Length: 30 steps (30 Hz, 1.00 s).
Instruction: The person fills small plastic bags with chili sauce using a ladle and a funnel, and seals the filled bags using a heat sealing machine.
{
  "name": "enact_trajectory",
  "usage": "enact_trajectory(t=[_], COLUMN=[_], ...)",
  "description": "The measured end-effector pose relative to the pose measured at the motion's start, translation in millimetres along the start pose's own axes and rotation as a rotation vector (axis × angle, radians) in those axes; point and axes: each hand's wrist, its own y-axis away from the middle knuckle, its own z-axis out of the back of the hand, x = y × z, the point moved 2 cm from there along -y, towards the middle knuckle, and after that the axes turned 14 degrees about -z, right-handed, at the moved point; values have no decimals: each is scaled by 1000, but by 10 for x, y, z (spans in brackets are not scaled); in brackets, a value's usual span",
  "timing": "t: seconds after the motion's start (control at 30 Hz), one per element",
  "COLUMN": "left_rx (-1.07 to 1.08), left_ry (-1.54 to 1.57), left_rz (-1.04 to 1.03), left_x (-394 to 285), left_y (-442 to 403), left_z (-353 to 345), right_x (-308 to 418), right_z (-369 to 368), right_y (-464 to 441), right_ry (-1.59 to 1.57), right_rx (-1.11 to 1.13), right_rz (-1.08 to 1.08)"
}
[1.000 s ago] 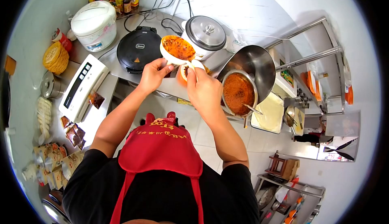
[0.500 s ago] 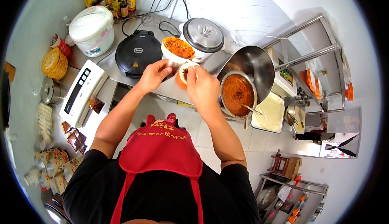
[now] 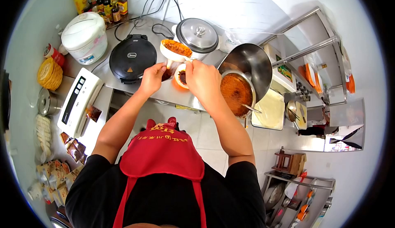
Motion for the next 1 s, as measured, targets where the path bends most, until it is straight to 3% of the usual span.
enact_trajectory(t=[0.33,0.5,0.73,0.83,0.9,0.93,1.0], left_rx=[5,-54,-44,-68,-88,-84,-126], left_ry=[-55,-146,-233,-191,-205,-205,-213], left_rz=[-39,-195,-223,-229,-193,-193,-222], left_x=[-84,66,-48,-94,-144,-138,-112], left_y=[-44,-39,-45,-30,-28,-15,6], left_z=[-151,-214,-180,-143,-105,-99,-56], right_x=[-160,-285,-496,-629,-769,-818,-930], right_z=[58,12,-53,-146,-292,-335,-463], right_y=[-24,-3,-121,-169,-167,-152,-104], right_ry=[-13,-33,-172,-320,-664,-665,-948], right_rx=[-48,-61,-28,80,121,119,284], right_rz=[-61,-97,-207,-320,-491,-495,-708])
